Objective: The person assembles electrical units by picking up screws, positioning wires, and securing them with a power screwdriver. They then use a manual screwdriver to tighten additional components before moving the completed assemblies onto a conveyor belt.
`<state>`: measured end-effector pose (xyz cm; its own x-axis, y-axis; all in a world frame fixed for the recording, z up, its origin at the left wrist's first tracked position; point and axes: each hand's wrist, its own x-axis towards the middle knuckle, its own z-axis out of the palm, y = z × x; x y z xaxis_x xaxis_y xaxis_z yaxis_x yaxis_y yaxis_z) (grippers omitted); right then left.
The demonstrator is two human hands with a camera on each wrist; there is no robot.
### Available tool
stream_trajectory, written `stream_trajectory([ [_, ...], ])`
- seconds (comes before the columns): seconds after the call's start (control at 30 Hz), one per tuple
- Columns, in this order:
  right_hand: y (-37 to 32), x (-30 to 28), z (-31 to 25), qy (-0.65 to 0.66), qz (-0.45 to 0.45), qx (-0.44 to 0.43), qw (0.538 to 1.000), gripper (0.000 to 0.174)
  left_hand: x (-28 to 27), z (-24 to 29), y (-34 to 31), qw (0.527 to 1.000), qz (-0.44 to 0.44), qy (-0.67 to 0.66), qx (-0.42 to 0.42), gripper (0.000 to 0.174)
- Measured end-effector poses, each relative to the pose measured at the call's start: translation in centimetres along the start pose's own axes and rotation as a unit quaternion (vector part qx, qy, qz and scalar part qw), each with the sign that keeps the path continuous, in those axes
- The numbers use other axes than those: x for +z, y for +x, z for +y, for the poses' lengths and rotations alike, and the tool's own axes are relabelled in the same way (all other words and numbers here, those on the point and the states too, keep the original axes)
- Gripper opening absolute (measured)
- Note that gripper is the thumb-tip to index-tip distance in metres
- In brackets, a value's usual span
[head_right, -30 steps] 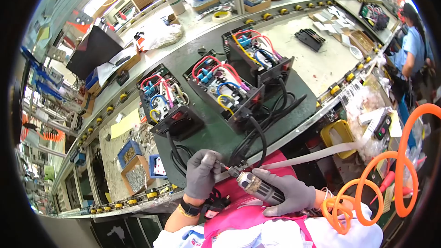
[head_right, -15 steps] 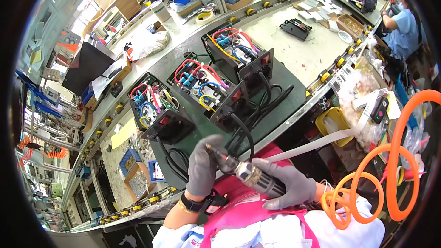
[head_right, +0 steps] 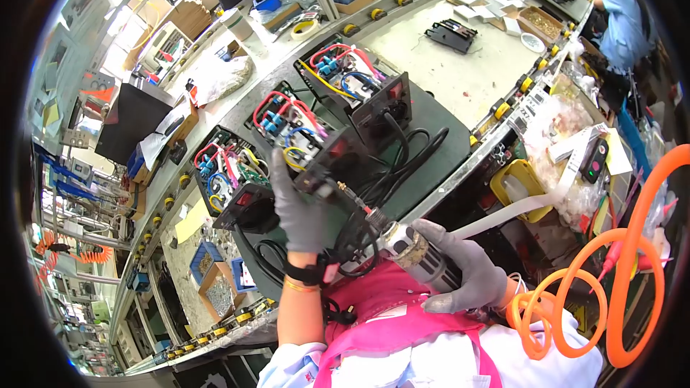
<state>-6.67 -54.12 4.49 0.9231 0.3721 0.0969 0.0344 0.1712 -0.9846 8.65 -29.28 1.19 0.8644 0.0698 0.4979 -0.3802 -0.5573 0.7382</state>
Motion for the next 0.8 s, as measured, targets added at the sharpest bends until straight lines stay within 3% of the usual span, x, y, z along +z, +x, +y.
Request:
stream_trajectory([
  [0.1, 0.2, -0.9, 0.6, 0.008, 0.006, -0.03, 0.999, 0.103, -1.0, -2.1, 2.6, 0.996, 0.031, 0.089, 0.005, 0.095],
  [0.13, 0.2, -1.1, 0.7, 0.011, 0.007, -0.042, 0.999, 0.103, -1.1, -1.7, 3.4, 0.993, 0.03, 0.079, -0.08, 0.097],
  [0.2, -0.2, -1.3, 0.6, 0.046, 0.021, -0.02, 0.999, 0.104, -0.3, -1.9, 4.3, 0.979, 0.092, 0.184, 0.005, 0.092],
  [0.27, -0.3, -1.6, 0.7, 0.063, 0.033, -0.021, 0.997, 0.104, -1.2, -0.6, 4.5, 0.957, 0.095, 0.266, 0.068, 0.086],
  [0.33, -0.3, -2.4, 0.8, 0.038, 0.032, -0.029, 0.998, 0.104, -2.3, 3.9, 4.8, 0.94, 0.117, 0.304, 0.106, 0.074],
  [0.4, -0.4, -2.4, 0.4, 0.086, 0.044, 0.011, 0.995, 0.104, -2.1, 6.2, 3.9, 0.993, 0.029, 0.082, 0.076, 0.062],
  [0.47, -0.2, -2.5, 0.7, 0.082, 0.064, 0.014, 0.995, 0.103, 0.6, 7.5, 3.2, 0.993, -0.07, -0.077, 0.051, 0.061],
  [0.53, 0.2, -2.5, 0.4, 0.083, 0.078, 0.024, 0.993, 0.103, 4.1, 4.7, 2.5, 0.989, -0.108, -0.099, 0.028, 0.062],
  [0.6, 0.3, -2.9, 0.3, 0.07, 0.087, 0.035, 0.993, 0.103, 6.6, 3.1, 2.6, 0.993, -0.118, -0.001, -0.01, 0.056],
  [0.7, 0.5, -3.5, 0.5, 0.042, 0.096, 0.048, 0.993, 0.102, 8.4, 2.0, 3.2, 0.996, -0.092, 0.002, -0.021, 0.04],
  [0.8, 0.7, -3.9, 0.2, 0.058, 0.102, 0.075, 0.99, 0.101, 9.1, 1.1, 3.9, 0.981, -0.121, -0.122, -0.093, 0.025],
])
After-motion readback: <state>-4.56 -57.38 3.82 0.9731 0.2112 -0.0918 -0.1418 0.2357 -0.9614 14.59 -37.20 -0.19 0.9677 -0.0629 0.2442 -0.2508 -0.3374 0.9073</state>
